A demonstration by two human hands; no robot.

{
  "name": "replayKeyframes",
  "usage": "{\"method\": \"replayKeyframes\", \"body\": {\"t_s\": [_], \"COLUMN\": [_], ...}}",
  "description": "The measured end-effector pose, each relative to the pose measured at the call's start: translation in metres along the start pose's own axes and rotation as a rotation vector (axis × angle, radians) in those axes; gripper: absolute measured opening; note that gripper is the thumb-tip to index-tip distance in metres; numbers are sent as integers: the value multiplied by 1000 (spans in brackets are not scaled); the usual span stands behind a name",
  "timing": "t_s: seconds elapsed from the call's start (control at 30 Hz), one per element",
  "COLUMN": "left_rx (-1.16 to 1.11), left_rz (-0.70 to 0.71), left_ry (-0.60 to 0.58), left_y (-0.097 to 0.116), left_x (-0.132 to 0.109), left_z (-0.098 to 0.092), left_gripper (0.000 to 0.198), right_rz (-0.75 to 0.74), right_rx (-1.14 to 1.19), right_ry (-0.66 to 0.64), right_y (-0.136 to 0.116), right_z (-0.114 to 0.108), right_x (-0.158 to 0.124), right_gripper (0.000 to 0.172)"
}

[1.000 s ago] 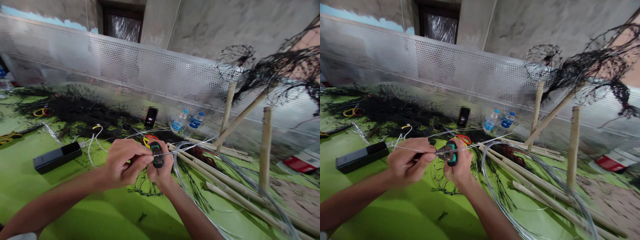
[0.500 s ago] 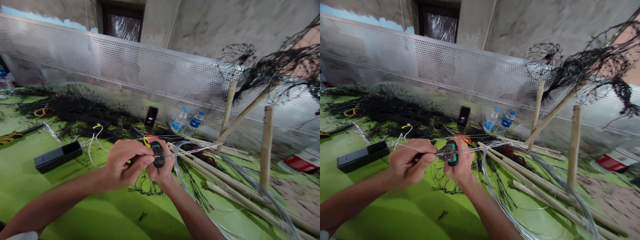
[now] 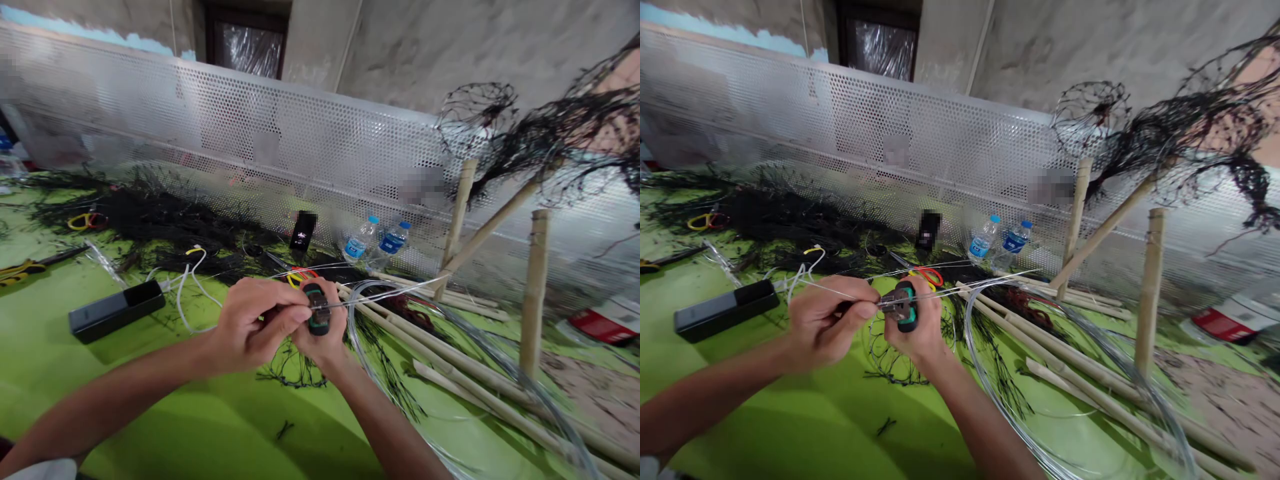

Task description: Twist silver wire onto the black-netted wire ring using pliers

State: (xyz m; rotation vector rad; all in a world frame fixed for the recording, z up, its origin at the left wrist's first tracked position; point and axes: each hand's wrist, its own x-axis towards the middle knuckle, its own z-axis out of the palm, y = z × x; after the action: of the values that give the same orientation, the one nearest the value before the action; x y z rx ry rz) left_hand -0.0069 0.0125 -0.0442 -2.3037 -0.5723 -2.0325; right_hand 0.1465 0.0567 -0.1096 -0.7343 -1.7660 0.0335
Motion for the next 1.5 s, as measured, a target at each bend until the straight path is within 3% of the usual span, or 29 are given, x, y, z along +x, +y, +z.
{"method": "replayKeyframes", "body": {"t_s": [0.23,0.33,0.4,0.57,0.7,0.8,0.93,1.03,1.1,1.2,1.27,1.3,1.33,1.4,1.5], "left_rx": [54,109,147,207,213,244,297,316,311,280,248,232,217,203,189], "left_rz": [-28,-74,-106,-141,-178,-142,-74,-32,1,20,-13,-28,-37,-37,-15], "left_ry": [20,44,69,157,186,157,90,47,3,-119,-201,-235,-264,-309,-401], "left_y": [-11,-17,-22,-38,-41,-37,-31,-30,-28,-23,-17,-13,-9,-1,8], "left_x": [-3,-6,-7,-6,-3,-3,-5,-6,-7,-8,-10,-10,-11,-12,-14], "left_z": [2,2,1,-5,-9,-9,-4,-1,1,3,4,5,5,6,6], "left_gripper": [22,16,12,8,10,10,15,21,23,24,23,22,21,16,11], "right_rz": [85,143,185,317,301,245,213,193,159,103,58,21,-19,-126,-230], "right_rx": [-9,-39,-80,-299,-479,-554,-572,-554,-500,-387,-336,-336,-369,-422,-385], "right_ry": [-70,-159,-243,-468,-710,-857,-959,-997,-1019,-975,-581,-370,-240,-206,-232], "right_y": [3,-1,-6,-12,-22,-31,-30,-25,-26,-39,-49,-52,-53,-48,-30], "right_z": [0,0,-3,-34,-68,-78,-70,-67,-75,-98,-112,-117,-119,-120,-115], "right_x": [4,10,14,9,-24,-58,-95,-103,-96,-67,-42,-31,-23,-18,-39], "right_gripper": [22,11,13,24,8,21,35,62,64,52,19,13,18,28,31]}}
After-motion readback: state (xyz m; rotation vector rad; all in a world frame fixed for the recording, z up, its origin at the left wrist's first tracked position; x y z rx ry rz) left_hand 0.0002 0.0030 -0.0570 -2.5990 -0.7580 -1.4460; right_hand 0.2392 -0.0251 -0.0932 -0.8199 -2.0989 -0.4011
